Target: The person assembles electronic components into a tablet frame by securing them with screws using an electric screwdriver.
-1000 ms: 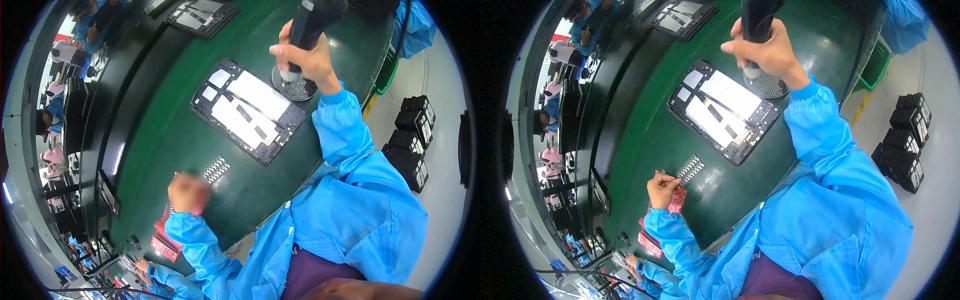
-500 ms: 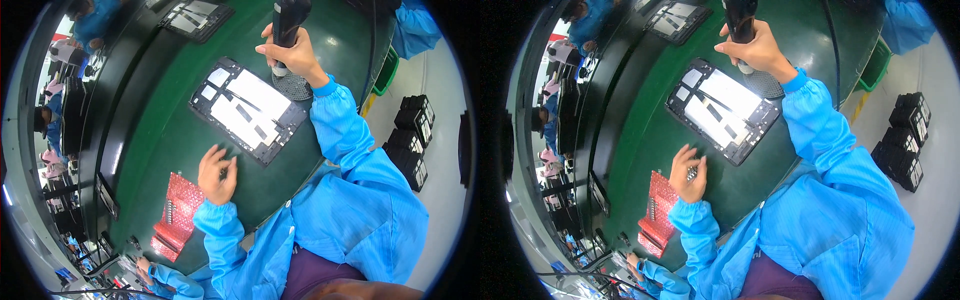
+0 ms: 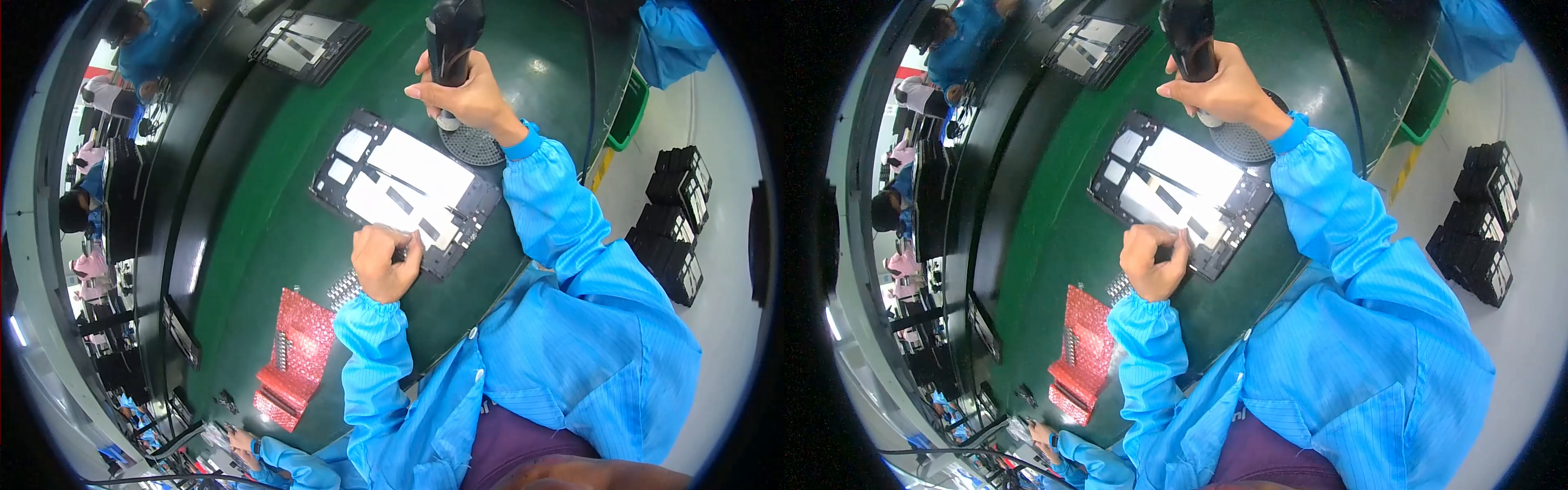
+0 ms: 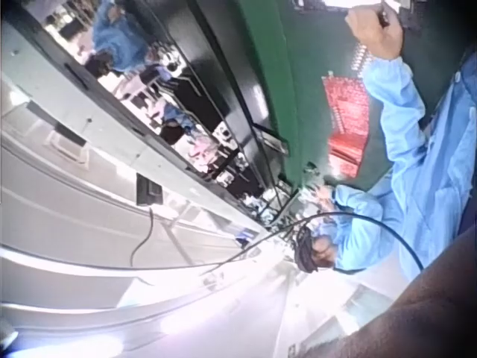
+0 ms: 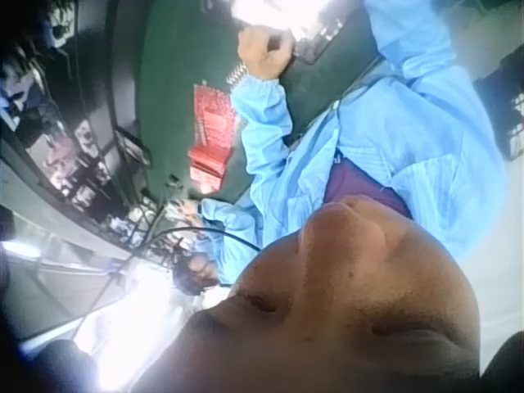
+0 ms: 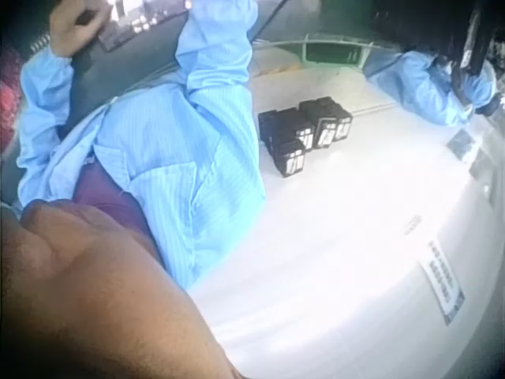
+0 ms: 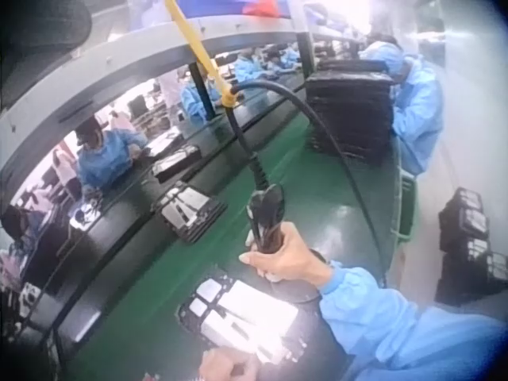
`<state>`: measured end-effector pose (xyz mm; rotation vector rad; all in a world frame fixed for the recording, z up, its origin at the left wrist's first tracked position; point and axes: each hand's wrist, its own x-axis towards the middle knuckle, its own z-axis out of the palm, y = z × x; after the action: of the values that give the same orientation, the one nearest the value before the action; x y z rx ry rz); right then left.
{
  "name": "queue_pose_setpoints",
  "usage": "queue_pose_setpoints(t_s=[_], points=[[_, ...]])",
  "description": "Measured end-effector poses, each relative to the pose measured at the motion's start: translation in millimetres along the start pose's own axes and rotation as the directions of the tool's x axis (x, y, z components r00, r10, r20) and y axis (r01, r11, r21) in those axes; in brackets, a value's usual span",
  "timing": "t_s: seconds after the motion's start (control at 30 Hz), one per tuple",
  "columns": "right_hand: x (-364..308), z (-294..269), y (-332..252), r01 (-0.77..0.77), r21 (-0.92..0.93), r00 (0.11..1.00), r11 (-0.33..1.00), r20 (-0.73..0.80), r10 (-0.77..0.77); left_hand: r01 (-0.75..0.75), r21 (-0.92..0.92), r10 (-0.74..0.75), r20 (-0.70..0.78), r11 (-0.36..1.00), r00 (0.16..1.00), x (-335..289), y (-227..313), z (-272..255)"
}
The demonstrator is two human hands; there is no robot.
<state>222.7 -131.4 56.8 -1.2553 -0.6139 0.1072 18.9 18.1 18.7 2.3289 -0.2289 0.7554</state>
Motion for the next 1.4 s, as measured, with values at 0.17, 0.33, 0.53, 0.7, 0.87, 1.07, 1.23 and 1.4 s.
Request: queue_pose_setpoints(t_s=[0.17,0.33,0.53,0.7,0.87,1.07,1.23,1.4], points=[[-3.4,6.0,-1.4,0.012,-0.007,0.999,1.0,-0.046,-0.012,0.219,-0.026,-0.221,-0.089,0.975,0.971,-7.5,10.4,-21.3],[-8.6,-9.6,-10.6,0.123,-0.059,0.988,0.991,-0.092,-0.128,0.629,-0.484,-0.771,-0.17,0.608,0.614,-23.3,-13.5,-34.0],[-6.7,-7.0,1.3,0.195,-0.065,0.979,0.979,-0.055,-0.199,0.688,-0.611,-0.834,0.079,0.392,0.546,-19.6,-17.9,-33.3],[-6.3,-7.3,2.3,0.224,-0.061,0.974,0.973,-0.026,-0.225,0.726,-0.543,-0.853,0.032,0.422,0.521,-9.5,-25.5,-25.4],[-6.7,-3.1,-5.2,0.22,-0.018,0.974,0.975,-0.048,-0.221,0.725,-0.498,-0.832,0.011,0.476,0.554,-11.2,-39.2,-20.5],[-16.7,16.7,-22.2,0.264,0.066,0.964,0.962,0.002,-0.264,0.734,-0.476,-0.802,0.093,0.485,0.591,-1.4,-41.4,-30.4],[-24.4,51.8,-36.0,0.279,0.198,0.937,0.94,0.157,-0.311,0.761,-0.195,-0.773,0.019,0.619,0.634,0.3,-51.7,-34.6],[-30.3,105.1,-46.2,0.125,0.113,0.925,0.986,0.347,-0.157,0.65,-0.271,-0.681,-0.026,0.71,0.732,3.7,-61.9,-40.0]])
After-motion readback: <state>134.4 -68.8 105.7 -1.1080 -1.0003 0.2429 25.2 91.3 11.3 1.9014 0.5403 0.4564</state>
